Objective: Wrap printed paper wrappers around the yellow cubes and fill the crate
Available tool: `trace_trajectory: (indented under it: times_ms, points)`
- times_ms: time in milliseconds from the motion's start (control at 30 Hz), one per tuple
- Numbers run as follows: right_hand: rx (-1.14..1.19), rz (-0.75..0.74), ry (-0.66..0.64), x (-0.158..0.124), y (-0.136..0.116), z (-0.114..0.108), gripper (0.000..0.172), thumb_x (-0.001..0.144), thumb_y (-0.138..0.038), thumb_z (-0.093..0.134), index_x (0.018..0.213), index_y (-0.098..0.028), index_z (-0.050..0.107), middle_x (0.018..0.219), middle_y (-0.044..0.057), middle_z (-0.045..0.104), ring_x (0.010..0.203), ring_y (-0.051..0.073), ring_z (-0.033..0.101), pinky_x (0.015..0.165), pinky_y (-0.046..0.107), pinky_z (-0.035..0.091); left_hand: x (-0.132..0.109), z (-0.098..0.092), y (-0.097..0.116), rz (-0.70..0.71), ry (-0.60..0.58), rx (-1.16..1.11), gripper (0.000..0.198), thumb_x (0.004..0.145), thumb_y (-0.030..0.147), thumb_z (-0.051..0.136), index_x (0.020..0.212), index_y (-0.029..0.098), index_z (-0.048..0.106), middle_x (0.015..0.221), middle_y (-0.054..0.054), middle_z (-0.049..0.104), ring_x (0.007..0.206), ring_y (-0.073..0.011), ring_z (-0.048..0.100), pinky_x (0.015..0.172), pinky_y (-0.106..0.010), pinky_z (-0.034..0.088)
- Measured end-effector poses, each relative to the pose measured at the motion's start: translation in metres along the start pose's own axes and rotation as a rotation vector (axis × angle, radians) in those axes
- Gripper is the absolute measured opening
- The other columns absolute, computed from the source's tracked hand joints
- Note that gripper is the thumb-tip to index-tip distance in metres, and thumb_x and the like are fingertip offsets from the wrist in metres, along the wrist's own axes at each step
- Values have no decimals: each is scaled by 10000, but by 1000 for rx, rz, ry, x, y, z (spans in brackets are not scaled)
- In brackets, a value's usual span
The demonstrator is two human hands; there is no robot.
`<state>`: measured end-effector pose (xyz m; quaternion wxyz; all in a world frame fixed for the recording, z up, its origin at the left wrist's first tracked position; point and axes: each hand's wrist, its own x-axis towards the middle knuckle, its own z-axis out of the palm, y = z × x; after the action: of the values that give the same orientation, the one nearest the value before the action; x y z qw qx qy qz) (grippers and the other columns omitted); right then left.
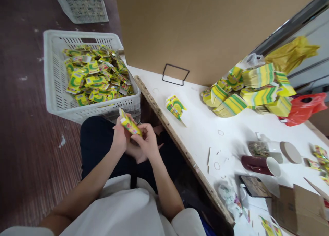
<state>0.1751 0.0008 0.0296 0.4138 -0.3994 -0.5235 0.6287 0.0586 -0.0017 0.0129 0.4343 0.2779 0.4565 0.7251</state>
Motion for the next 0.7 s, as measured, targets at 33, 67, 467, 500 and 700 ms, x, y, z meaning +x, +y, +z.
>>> trace_trajectory:
  times_ms: [33, 67, 467, 500, 700]
  points:
    - [-14, -15, 35, 1, 0, -4, 356, 740, -353, 799, 981, -247, 560, 895, -8, 657, 805, 159, 634, 752, 288, 517, 0, -2, -2, -6, -12, 26, 512, 816, 690, 656, 1000, 213, 615, 875, -14, 619, 759, -149, 608, 679, -257, 521]
    - [-37, -31, 58, 2, 0, -8, 301, 770, -362, 770, 967, -240, 578, 893, -3, 669, 809, 162, 642, 759, 294, 525, -1, -4, -3, -22, -11, 41, 477, 820, 644, 687, 1002, 206, 638, 887, -19, 644, 777, -155, 621, 693, -261, 524]
    - [-866, -557, 85, -4, -38, -35, 268, 964, -162, 576, 1059, -295, 789, 1002, 40, 768, 952, 203, 654, 914, 383, 513, 13, -29, 66, 349, -142, 490, 647, 811, 520, 755, 1342, 199, 572, 1382, -136, 621, 1302, -293, 585, 1169, -484, 425]
    - [-943, -609, 36, -5, -41, -34, 292, 967, -143, 565, 1051, -306, 793, 990, 35, 766, 948, 200, 644, 939, 392, 502, 13, -29, 71, 363, -232, 617, 745, 751, 516, 808, 1367, 189, 546, 1417, -150, 590, 1338, -319, 551, 1184, -513, 399]
    - [-889, -632, 91, -10, -33, -23, 351, 927, -235, 652, 1264, -327, 687, 1286, 50, 673, 1254, 252, 565, 1213, 536, 300, 4, -21, 58, 49, -596, 1063, 691, 730, 394, 805, 1315, 157, 525, 1258, -152, 673, 1160, -352, 657, 1001, -525, 527]
